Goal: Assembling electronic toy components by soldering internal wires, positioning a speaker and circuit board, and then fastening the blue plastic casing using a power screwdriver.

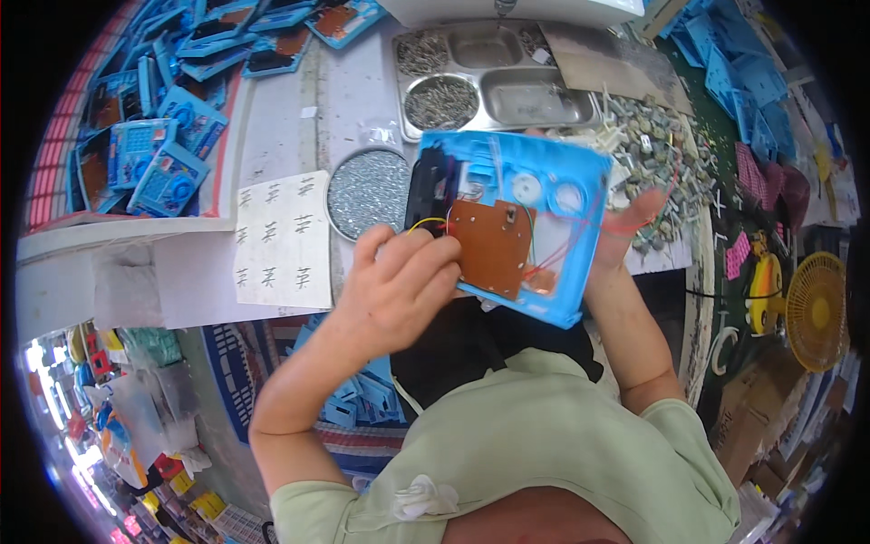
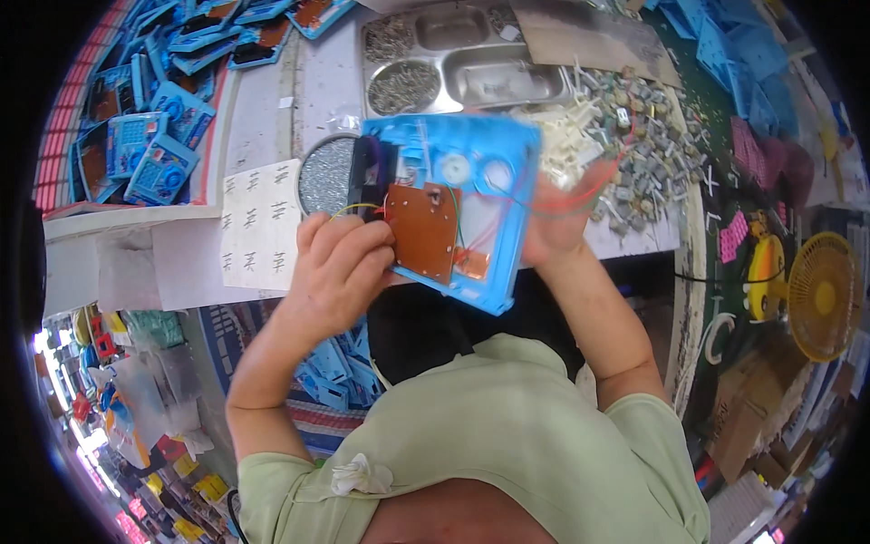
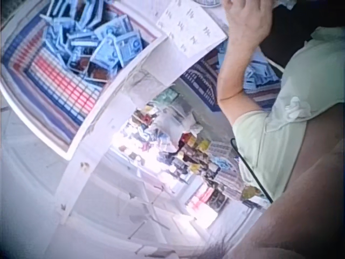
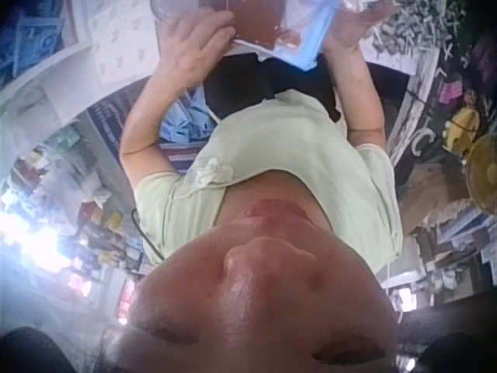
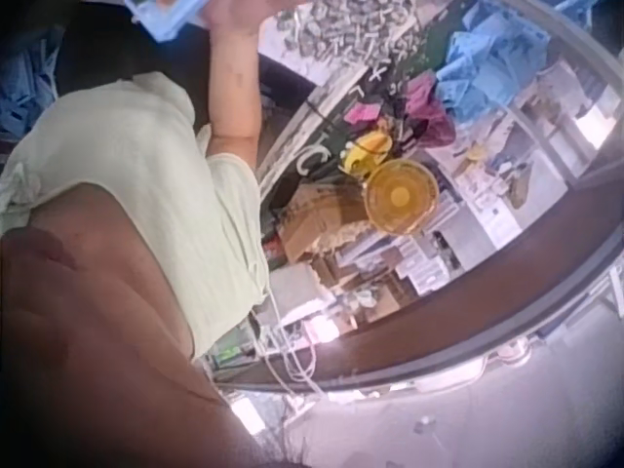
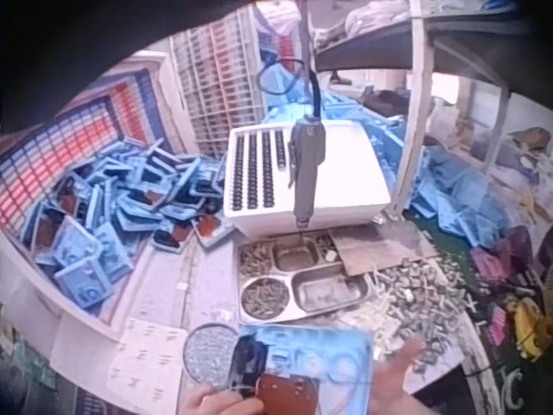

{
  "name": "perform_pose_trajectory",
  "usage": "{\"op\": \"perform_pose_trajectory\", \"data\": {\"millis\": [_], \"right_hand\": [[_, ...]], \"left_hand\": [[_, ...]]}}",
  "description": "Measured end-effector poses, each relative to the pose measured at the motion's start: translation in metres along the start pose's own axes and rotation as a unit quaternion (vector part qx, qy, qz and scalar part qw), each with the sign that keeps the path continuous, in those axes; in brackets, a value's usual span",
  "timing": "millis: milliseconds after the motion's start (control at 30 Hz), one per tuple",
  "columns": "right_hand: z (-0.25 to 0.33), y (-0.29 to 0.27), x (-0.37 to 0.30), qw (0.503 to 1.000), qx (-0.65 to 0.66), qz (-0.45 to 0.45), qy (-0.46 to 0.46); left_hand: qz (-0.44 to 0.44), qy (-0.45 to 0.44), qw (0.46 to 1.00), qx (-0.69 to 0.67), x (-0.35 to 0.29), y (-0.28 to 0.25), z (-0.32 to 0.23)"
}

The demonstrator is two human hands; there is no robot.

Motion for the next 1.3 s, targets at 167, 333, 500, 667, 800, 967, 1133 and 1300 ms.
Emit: {"op": "perform_pose_trajectory", "data": {"millis": [167,333,500,667,800,967,1133,1300], "right_hand": [[0.04,-0.019,-0.001,0.941,-0.322,-0.083,0.064],[0.041,-0.02,-0.01,0.634,-0.766,-0.087,-0.066],[0.021,-0.025,-0.017,0.401,-0.894,-0.001,-0.198],[-0.005,-0.018,-0.022,0.418,-0.898,0.03,-0.134],[0.002,-0.016,-0.019,0.401,-0.907,0.048,-0.122],[-0.003,-0.019,-0.02,0.375,-0.911,0.061,-0.162],[-0.003,-0.023,-0.011,0.375,-0.907,0.075,-0.177],[0.004,-0.028,-0.007,0.38,-0.91,0.11,-0.128]], "left_hand": [[0.094,0.093,0.991,-0.036,-0.006,0.031,0.05],[0.122,0.063,0.99,-0.016,-0.009,0.052,0.09],[0.089,0.047,0.995,-0.022,0.007,0.05,0.097],[0.076,0.01,0.996,-0.04,0.005,0.045,0.097],[0.032,-0.075,0.993,-0.081,0.002,0.049,0.075],[-0.041,-0.169,0.98,-0.096,-0.006,0.075,0.051],[-0.09,-0.175,0.975,-0.106,-0.01,0.09,0.068],[-0.081,-0.187,0.975,-0.084,-0.007,0.079,0.049]]}}
Point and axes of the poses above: each hand's wrist, its own x-axis towards the middle knuckle, its own y-axis out of the palm, z = x × y, the point moved 2 cm from there along x, towards the middle knuckle, and after that the axes turned 5 degrees about -x, right-handed, at the moved point
